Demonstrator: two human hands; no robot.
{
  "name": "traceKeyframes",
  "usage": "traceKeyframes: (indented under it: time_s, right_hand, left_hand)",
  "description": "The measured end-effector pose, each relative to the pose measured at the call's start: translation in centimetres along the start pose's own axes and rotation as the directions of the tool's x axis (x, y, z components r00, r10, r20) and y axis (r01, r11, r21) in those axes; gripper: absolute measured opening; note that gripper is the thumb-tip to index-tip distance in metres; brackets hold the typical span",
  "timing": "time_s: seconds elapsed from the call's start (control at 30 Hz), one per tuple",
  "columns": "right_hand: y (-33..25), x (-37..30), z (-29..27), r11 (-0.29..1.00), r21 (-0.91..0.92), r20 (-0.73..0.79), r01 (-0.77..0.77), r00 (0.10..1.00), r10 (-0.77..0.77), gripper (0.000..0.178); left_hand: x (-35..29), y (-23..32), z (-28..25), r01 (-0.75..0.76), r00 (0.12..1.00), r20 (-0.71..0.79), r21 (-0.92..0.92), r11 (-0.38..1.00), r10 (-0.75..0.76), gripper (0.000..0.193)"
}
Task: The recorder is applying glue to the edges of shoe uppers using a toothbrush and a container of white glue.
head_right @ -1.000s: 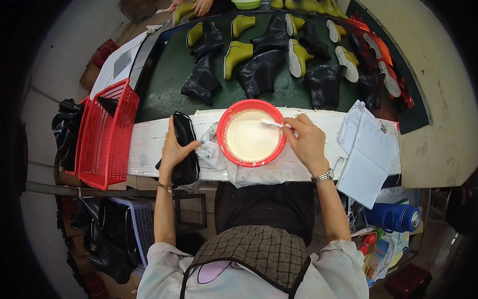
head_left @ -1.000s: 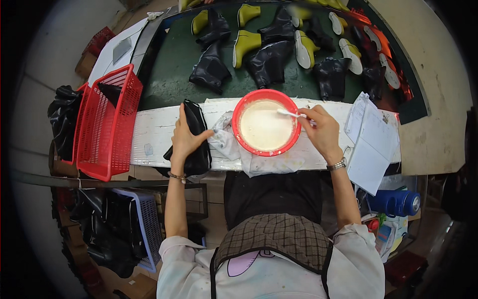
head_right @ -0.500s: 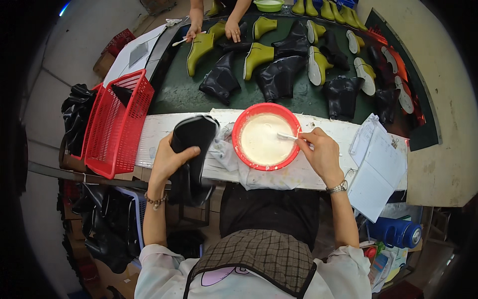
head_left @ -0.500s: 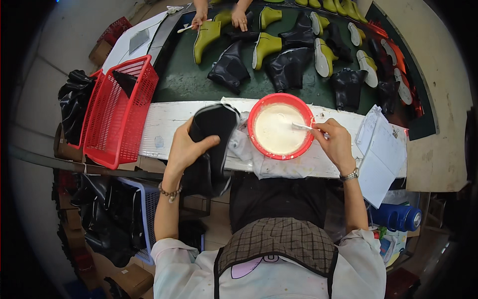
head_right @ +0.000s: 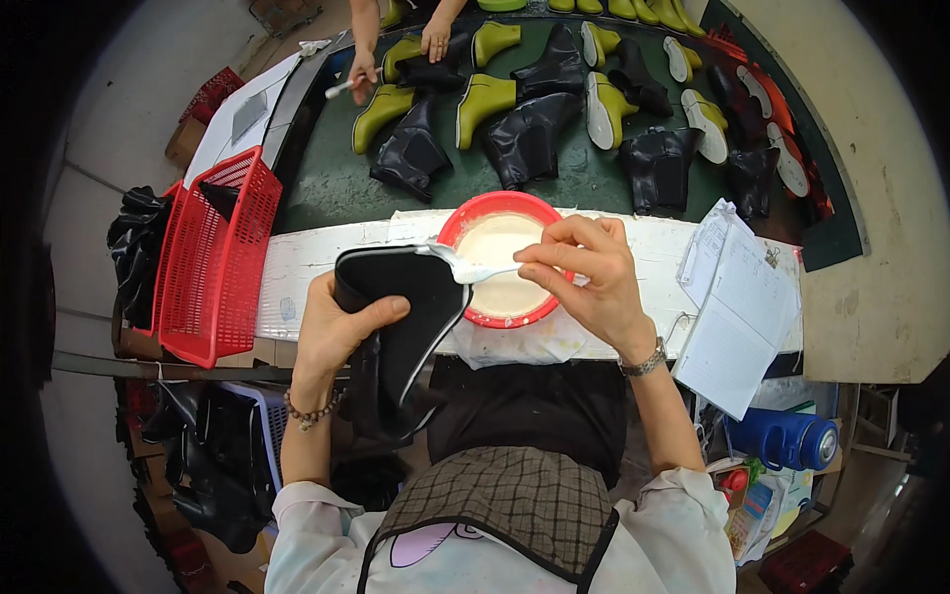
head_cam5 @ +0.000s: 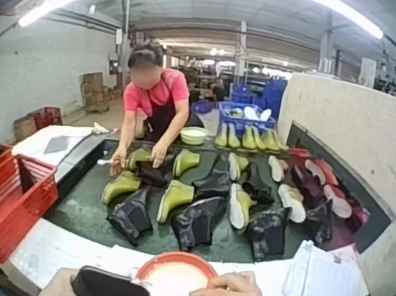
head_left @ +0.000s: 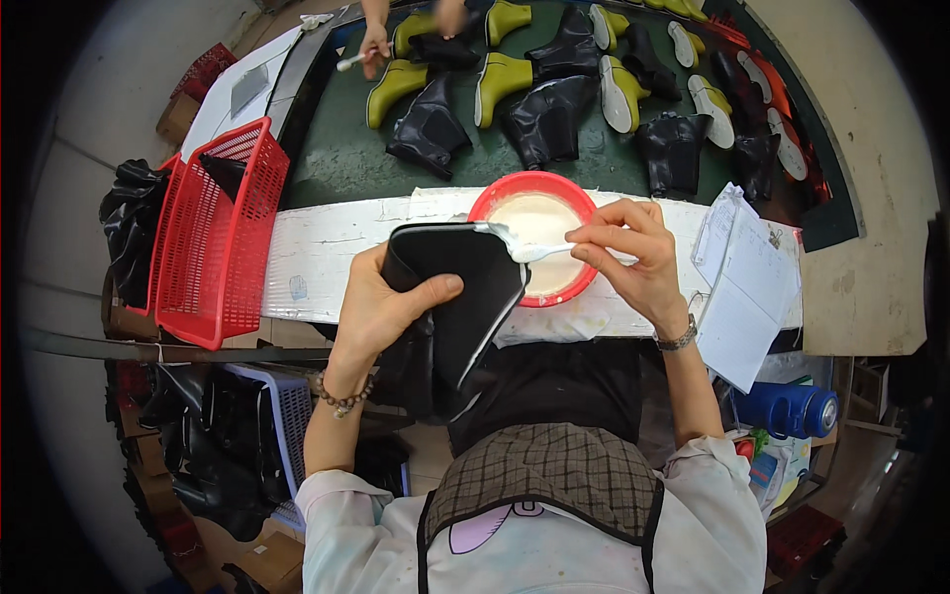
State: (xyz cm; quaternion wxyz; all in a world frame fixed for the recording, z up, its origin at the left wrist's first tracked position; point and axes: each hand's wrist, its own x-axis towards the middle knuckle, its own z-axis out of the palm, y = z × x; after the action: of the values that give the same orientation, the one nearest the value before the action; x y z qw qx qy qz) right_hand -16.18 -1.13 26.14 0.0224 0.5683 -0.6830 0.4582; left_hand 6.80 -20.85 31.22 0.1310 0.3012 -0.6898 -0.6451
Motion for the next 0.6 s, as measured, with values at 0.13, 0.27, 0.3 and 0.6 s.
traceKeyframes:
  time_s: [0.13, 0.27, 0.3, 0.6]
  right_hand:
    - [-0.6, -0.8, 0.9, 1.0, 0.001, -0.023, 0.019, 1.0, -0.019, 0.015]
    - [-0.8, -0.9, 1.5, 1.0, 0.019, 0.072, -0.002, 0.997, 0.001, 0.019]
    - [-0.2, -1.0, 1.9, 0.992, 0.062, 0.038, -0.111, 0.993, 0.109, 0.017]
    - [4.7, -1.9, 3.5, 0.853, -0.517, 0.181, -0.069, 0.965, 0.188, 0.007]
  left_hand:
    - [0.1, -0.6, 0.1, -0.077, 0.987, -0.142, -0.003, 0.997, 0.076, 0.03]
    - [1.6, -1.5, -0.4, -0.154, 0.935, -0.298, 0.151, 0.976, 0.194, 0.028]
    - [2.6, -2.2, -1.0, -0.183, 0.916, -0.307, 0.25, 0.951, 0.257, 0.033]
    - [3.8, -12.9, -7.8, -0.09, 0.971, -0.114, 0.64, 0.763, 0.21, 0.137]
